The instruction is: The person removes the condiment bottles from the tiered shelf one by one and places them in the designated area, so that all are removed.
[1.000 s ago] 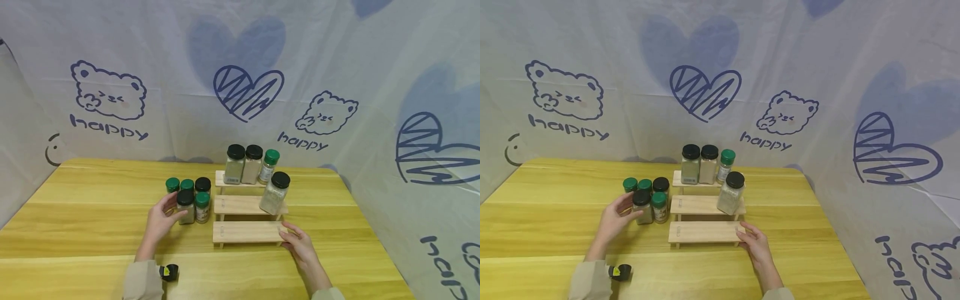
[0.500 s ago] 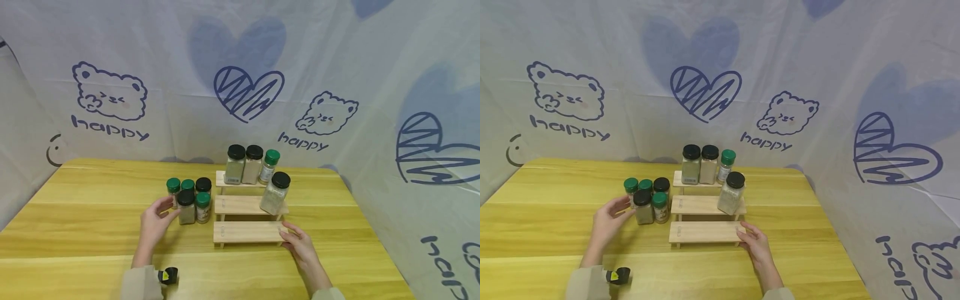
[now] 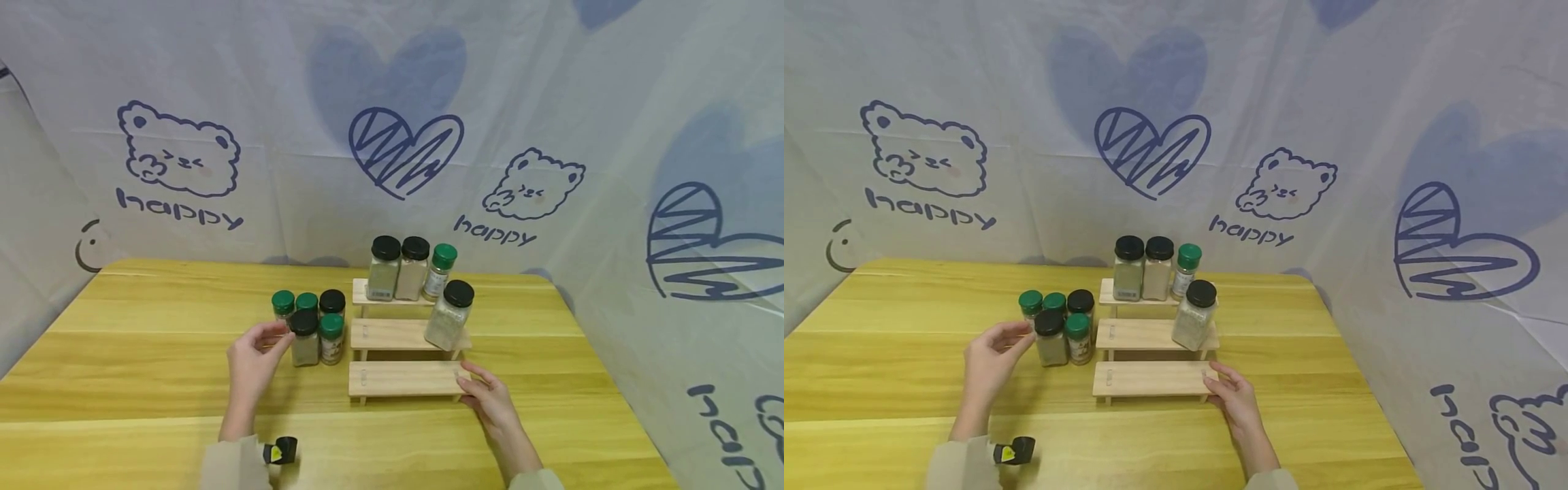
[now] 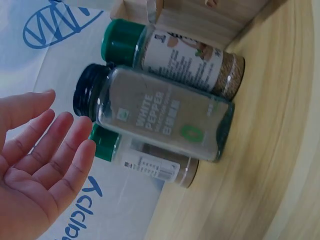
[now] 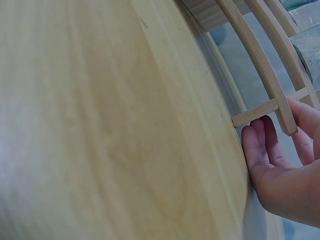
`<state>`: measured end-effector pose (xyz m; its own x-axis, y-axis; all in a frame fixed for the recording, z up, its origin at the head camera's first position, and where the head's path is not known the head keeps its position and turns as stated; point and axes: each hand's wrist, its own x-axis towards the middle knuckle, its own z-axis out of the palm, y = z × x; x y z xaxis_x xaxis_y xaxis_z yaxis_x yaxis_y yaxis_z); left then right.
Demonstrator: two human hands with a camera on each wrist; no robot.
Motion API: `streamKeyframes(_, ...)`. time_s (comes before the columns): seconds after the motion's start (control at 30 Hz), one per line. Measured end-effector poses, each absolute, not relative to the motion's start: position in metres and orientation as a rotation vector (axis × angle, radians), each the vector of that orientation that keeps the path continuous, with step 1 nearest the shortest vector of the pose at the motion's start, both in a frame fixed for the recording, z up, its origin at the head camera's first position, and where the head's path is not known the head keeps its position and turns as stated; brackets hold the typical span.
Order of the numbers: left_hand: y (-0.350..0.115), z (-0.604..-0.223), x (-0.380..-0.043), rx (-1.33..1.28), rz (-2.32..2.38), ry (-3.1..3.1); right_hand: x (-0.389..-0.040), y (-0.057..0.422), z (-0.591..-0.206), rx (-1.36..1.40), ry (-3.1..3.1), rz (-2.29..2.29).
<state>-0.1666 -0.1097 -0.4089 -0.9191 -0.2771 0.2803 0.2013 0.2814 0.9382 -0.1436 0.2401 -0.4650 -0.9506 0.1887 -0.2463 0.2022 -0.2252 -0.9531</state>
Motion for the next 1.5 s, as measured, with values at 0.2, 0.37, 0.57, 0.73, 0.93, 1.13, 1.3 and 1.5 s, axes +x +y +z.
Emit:
streamKeyframes(0.2, -0.101, -0.404, -0.163, 0.015, -1.748, -2.094, -0.143, 0.242, -0.465, 0.468, 1.967, -2.400)
streamKeyframes(0.37, -0.095, -0.404, -0.164, -0.060, -1.763, -2.079, -0.142, 0.243, -0.465, 0.447, 1.965, -2.408)
streamKeyframes(0.57, -0.086, -0.405, -0.165, -0.158, -1.740, -2.051, -0.142, 0.242, -0.465, 0.480, 1.976, -2.400)
streamKeyframes(0.73, -0.079, -0.404, -0.167, -0.169, -1.786, -2.049, -0.143, 0.241, -0.464, 0.496, 1.970, -2.396)
streamKeyframes(0.93, -0.071, -0.397, -0.171, -0.169, -1.838, -2.090, -0.144, 0.242, -0.464, 0.497, 1.973, -2.379)
streamKeyframes(1.13, -0.060, -0.388, -0.172, -0.260, -1.882, -2.091, -0.144, 0.242, -0.462, 0.481, 1.978, -2.359)
streamKeyframes(1.3, -0.050, -0.391, -0.178, -0.304, -1.901, -2.117, -0.144, 0.241, -0.461, 0.492, 1.970, -2.371)
streamKeyframes(1.5, -0.037, -0.393, -0.182, -0.348, -1.873, -2.143, -0.143, 0.241, -0.462, 0.478, 1.968, -2.377)
